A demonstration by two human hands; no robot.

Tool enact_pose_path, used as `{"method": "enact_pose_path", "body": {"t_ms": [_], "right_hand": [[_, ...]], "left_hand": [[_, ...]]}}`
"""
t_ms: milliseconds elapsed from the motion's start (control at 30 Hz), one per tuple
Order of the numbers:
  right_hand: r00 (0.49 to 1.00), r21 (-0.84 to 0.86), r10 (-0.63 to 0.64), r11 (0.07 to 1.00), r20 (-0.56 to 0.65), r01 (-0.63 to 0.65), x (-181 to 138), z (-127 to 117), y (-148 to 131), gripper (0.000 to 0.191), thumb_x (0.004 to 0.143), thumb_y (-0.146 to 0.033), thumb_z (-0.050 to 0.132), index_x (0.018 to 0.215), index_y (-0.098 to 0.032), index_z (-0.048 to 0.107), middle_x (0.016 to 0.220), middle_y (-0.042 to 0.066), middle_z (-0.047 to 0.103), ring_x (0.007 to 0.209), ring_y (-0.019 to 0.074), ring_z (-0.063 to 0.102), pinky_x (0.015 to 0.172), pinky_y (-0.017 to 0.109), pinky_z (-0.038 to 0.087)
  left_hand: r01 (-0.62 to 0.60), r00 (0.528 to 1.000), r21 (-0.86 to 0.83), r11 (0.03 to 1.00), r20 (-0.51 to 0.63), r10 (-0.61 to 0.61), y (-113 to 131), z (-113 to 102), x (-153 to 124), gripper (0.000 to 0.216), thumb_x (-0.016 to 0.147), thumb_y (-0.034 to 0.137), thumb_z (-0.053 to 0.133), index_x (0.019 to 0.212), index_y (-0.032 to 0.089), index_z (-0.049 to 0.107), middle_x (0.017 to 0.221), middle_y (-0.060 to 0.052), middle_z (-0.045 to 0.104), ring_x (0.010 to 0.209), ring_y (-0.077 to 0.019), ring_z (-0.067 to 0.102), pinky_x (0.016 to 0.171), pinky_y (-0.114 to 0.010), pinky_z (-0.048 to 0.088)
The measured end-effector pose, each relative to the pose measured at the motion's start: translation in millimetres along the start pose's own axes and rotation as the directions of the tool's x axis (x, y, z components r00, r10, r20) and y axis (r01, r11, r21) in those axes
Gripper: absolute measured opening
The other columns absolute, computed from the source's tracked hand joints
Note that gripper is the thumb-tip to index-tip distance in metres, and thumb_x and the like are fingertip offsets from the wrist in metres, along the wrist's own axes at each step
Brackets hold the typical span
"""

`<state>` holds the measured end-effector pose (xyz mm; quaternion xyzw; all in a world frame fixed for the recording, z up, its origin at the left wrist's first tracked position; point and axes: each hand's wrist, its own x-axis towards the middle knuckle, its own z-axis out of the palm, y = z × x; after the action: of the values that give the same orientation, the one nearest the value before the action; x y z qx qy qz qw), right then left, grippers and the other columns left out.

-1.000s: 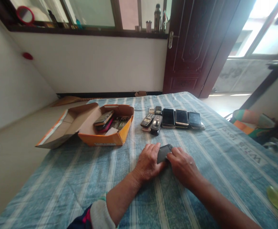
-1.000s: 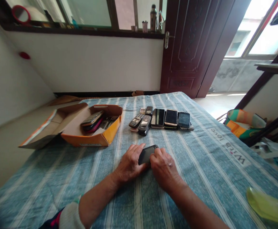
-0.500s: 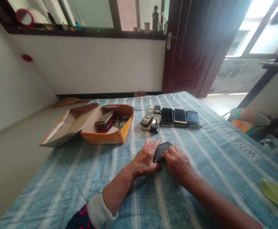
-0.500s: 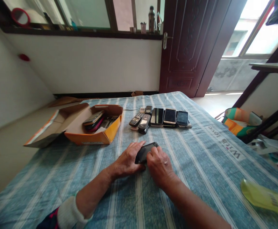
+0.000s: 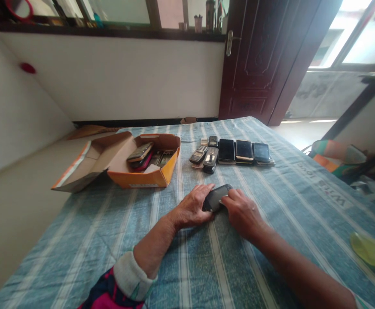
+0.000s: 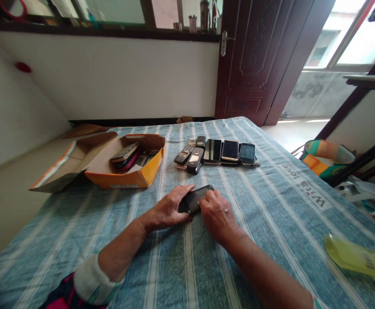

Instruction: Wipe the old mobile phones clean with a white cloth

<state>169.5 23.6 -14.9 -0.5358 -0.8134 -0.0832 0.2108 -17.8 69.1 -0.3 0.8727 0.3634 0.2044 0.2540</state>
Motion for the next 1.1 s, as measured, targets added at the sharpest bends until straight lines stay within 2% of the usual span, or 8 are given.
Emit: {"method": "enact_pose_path", "body": {"t_ms": [133, 333, 433, 533, 633, 933, 1100], "right_hand": [[0.999, 0.020, 0.036, 0.999, -0.012, -0.036, -2.5, -0.8, 7.9, 0.024, 0.087, -0.006, 0.051, 0.070, -0.018, 0.062, 0.076, 0.004, 0.056, 0.073, 0.0173, 0.046, 0.061, 0.027, 0.030], [0.997, 0.092, -0.069, 0.993, -0.026, 0.071, -5.9, 0.3, -22.6, 0.020, 0.084, -0.005, 0.055, 0.071, -0.018, 0.061, 0.076, 0.005, 0.056, 0.074, 0.0186, 0.046, 0.062, 0.029, 0.032], [0.996, 0.094, -0.091, 0.992, 0.019, 0.089, -4.9, -2.3, -26.5, 0.020, 0.085, -0.005, 0.054, 0.071, -0.018, 0.062, 0.077, 0.005, 0.057, 0.074, 0.0186, 0.047, 0.061, 0.029, 0.032], [0.995, 0.047, -0.023, 0.999, 0.099, 0.018, -2.0, -7.6, -16.4, 0.022, 0.085, -0.005, 0.052, 0.072, -0.018, 0.064, 0.080, 0.005, 0.058, 0.077, 0.0190, 0.048, 0.061, 0.028, 0.032], [0.990, -0.004, 0.047, 0.999, 0.130, -0.047, 0.1, -11.1, -8.4, 0.024, 0.085, -0.003, 0.050, 0.072, -0.018, 0.064, 0.081, 0.006, 0.059, 0.079, 0.0198, 0.049, 0.060, 0.028, 0.032], [0.994, 0.042, -0.093, 0.995, 0.060, 0.090, -4.3, -6.2, -36.9, 0.019, 0.085, -0.008, 0.055, 0.071, -0.017, 0.062, 0.078, 0.007, 0.058, 0.074, 0.0201, 0.047, 0.059, 0.031, 0.031], [0.996, 0.051, -0.065, 0.997, 0.068, 0.062, -2.6, -8.7, -26.5, 0.020, 0.084, -0.005, 0.055, 0.071, -0.017, 0.063, 0.077, 0.006, 0.058, 0.074, 0.0193, 0.048, 0.060, 0.030, 0.031]], "left_hand": [[0.009, 1.000, -0.011, 1.000, 0.007, -0.009, -1.9, -0.8, 0.2, 0.079, 0.062, 0.019, 0.074, 0.135, 0.015, 0.044, 0.136, -0.015, 0.051, 0.127, -0.0301, 0.047, 0.109, -0.048, 0.036], [-0.003, 1.000, -0.020, 1.000, -0.014, 0.002, -4.7, 0.7, 0.7, 0.073, 0.067, 0.020, 0.070, 0.135, 0.014, 0.044, 0.132, -0.015, 0.055, 0.125, -0.0292, 0.049, 0.109, -0.047, 0.037], [-0.011, 1.000, -0.030, 0.999, -0.001, 0.011, -5.1, -1.8, 1.4, 0.073, 0.067, 0.018, 0.070, 0.135, 0.015, 0.044, 0.132, -0.014, 0.055, 0.124, -0.0289, 0.050, 0.109, -0.046, 0.037], [-0.006, 0.999, -0.053, 0.999, 0.041, 0.008, -4.2, -5.8, 2.3, 0.081, 0.061, 0.020, 0.076, 0.135, 0.015, 0.044, 0.134, -0.014, 0.053, 0.125, -0.0300, 0.049, 0.110, -0.046, 0.036], [0.006, 0.997, -0.062, 0.998, 0.073, -0.002, -3.3, -8.4, 2.3, 0.082, 0.061, 0.020, 0.077, 0.136, 0.016, 0.044, 0.135, -0.013, 0.052, 0.125, -0.0302, 0.049, 0.109, -0.047, 0.037], [-0.022, 0.999, -0.052, 0.998, 0.035, 0.024, -4.6, -5.9, 1.5, 0.066, 0.070, 0.019, 0.067, 0.133, 0.015, 0.047, 0.133, -0.014, 0.055, 0.124, -0.0282, 0.051, 0.109, -0.046, 0.038], [-0.002, 0.999, -0.058, 0.998, 0.036, 0.004, -3.6, -6.0, 1.6, 0.071, 0.066, 0.017, 0.069, 0.133, 0.017, 0.047, 0.134, -0.012, 0.055, 0.124, -0.0280, 0.051, 0.108, -0.046, 0.038]]}}
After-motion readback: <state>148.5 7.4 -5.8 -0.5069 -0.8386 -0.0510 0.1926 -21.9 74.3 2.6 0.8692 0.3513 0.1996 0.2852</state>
